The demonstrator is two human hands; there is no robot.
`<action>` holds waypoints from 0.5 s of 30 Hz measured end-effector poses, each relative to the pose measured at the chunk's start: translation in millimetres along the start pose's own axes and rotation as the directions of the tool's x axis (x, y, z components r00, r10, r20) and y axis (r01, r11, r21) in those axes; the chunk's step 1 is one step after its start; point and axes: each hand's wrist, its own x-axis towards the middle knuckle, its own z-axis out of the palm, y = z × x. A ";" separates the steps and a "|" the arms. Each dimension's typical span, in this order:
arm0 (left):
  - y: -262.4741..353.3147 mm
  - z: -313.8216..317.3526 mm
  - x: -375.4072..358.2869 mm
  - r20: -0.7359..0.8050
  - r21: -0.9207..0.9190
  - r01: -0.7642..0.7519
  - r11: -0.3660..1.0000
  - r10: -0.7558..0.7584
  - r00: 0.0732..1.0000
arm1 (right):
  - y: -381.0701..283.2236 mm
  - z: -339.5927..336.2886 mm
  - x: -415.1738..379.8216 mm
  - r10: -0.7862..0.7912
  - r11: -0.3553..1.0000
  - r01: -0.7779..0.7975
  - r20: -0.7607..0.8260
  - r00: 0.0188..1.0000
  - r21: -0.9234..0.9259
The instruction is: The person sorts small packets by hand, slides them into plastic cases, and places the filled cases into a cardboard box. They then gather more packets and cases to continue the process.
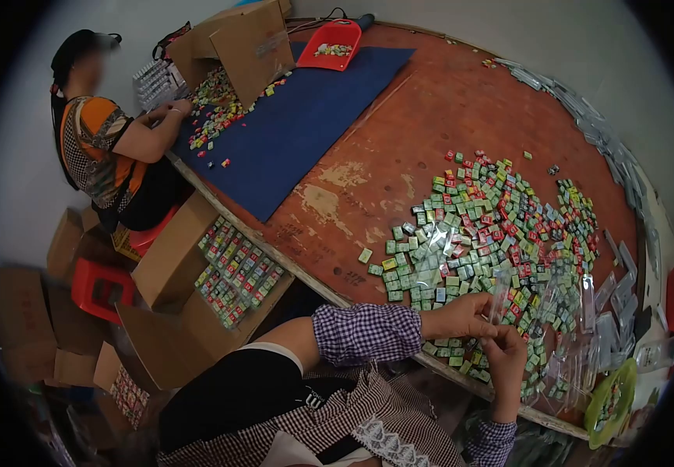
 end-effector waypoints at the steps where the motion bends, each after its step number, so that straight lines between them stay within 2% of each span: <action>1: -0.1 -1.1 0.0 0.009 -0.009 0.008 1.000 -0.008 1.000 | 4.2 -2.0 1.2 0.031 0.991 -0.034 0.023 0.999 0.132; 5: 23.1 2.0 -5.0 0.042 0.072 0.116 0.991 -0.120 0.992 | 5.0 -5.3 -2.0 0.028 0.980 -0.033 0.025 0.999 0.196; 7: 4.9 -2.0 0.8 0.079 0.024 0.045 0.999 -0.047 0.996 | 12.7 -12.5 -2.4 0.013 0.985 -0.021 0.042 0.999 0.174; 10: 0.1 -0.2 0.2 0.048 0.053 0.002 0.999 -0.005 0.999 | 3.3 -7.2 -6.9 0.089 0.995 -0.085 -0.078 0.993 0.052; 11: 19.4 5.9 -7.9 -0.023 0.106 0.066 0.992 -0.064 0.998 | 6.9 -10.2 -9.2 0.023 0.996 -0.034 -0.143 0.989 -0.077; 12: 9.0 4.4 -6.1 -0.074 0.081 0.016 0.997 -0.010 0.997 | 16.2 -14.5 -8.0 -0.195 0.931 0.117 -0.203 0.959 -0.345; 13: -7.4 2.8 0.2 -0.109 0.051 -0.029 0.998 0.035 0.993 | 21.7 -24.9 -6.5 -0.393 0.767 0.197 -0.203 0.897 -0.610; 14: -7.6 1.3 1.5 -0.136 0.077 -0.034 0.996 0.044 0.990 | 8.0 -27.1 -6.8 -0.529 0.683 0.236 -0.245 0.812 -0.691; 15: -0.4 -3.3 0.0 -0.092 0.025 0.000 1.000 0.003 0.996 | 9.4 -39.7 -7.9 -0.504 0.688 0.168 -0.298 0.811 -0.706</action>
